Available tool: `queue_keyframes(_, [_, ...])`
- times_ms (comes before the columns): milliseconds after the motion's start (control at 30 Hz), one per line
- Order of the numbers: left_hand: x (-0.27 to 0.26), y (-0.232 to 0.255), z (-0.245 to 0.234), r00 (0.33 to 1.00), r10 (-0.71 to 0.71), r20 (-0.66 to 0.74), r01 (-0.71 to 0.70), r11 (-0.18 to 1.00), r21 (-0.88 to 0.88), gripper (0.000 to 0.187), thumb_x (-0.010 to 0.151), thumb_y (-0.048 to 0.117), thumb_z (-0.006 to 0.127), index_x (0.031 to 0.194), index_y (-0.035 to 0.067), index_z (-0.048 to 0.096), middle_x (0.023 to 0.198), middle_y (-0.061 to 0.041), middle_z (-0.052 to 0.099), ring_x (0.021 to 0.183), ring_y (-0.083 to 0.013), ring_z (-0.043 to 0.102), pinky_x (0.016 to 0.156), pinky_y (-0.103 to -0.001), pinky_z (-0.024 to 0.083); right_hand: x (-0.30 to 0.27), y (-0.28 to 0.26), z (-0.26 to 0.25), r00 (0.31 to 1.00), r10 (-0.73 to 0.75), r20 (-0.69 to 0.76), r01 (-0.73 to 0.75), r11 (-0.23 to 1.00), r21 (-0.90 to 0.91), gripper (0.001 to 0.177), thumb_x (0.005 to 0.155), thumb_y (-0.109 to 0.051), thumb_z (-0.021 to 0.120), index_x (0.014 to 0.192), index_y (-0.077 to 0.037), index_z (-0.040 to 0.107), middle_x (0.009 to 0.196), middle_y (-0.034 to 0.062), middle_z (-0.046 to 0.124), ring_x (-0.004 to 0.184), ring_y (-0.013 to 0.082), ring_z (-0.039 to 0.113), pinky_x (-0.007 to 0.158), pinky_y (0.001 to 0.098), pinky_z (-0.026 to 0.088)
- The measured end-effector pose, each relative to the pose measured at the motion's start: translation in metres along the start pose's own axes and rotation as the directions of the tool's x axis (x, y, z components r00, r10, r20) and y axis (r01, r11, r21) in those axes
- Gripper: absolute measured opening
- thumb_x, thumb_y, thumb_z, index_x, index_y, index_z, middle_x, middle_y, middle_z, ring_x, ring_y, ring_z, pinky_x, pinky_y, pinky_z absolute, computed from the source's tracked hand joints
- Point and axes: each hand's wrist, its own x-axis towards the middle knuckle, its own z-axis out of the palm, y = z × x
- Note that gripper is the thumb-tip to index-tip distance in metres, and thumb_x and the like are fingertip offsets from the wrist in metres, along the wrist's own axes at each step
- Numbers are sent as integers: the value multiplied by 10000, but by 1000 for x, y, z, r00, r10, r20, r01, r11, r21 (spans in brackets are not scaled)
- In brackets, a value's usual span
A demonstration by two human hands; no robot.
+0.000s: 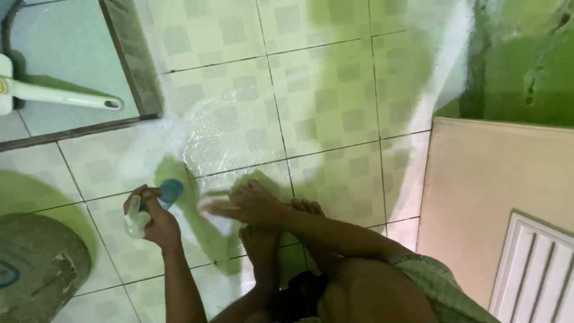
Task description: Scrubbing bathroom floor tiles with a hand brush and cleaning solution.
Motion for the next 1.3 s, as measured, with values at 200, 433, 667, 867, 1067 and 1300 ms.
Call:
queue_keyframes(200, [2,9,-1,999,5,46,-8,998,68,87,1091,-37,569,1130,-100,614,870,-161,657,862,-254,661,872,-427,503,-106,104,-43,845,372,-384,-390,920,34,188,980,-203,718,1167,-200,729,1070,104,700,1000,293,672,883,446,456])
queue_keyframes(433, [1,-1,3,996,87,-9,-87,996,1,98,1070,-74,560,1101,-146,618,830,-203,630,774,-287,638,879,-470,525,-188,214,-185,252,848,-467,-924,66,-377,750,1000,-419,717,1639,-326,336,1016,146,620,902,353,683,736,504,510])
queue_keyframes(667, [5,10,3,998,49,28,-51,997,63,90,1087,-9,539,1030,-48,597,831,-133,616,825,-254,644,895,-446,488,-89,226,-25,595,667,-449,-803,468,-369,487,975,-441,693,1396,-281,506,1069,122,634,979,307,669,783,469,458])
queue_keyframes(867, [-2,1,2,999,48,-13,-47,997,64,67,1070,-42,548,1032,-38,604,844,-139,635,834,-266,647,936,-456,477,36,-1,0,999,-3,53,12,984,-179,171,931,-280,642,1090,-218,630,839,129,646,798,349,662,681,548,473])
queue_keyframes(1067, [4,5,5,999,47,-12,-46,997,68,67,1070,-21,570,1015,-24,610,830,-134,656,811,-265,666,917,-446,493,76,59,-81,998,-49,-40,33,937,-347,425,960,-153,656,1348,-300,567,611,36,535,496,185,463,486,372,370])
queue_keyframes(1300, [2,9,5,998,61,-30,-60,998,31,77,1053,-41,574,982,-34,600,809,-159,651,770,-278,647,873,-441,499,-44,283,-196,475,781,-405,-873,359,-330,620,1009,-591,678,1386,-106,596,885,120,689,779,331,733,616,509,527])
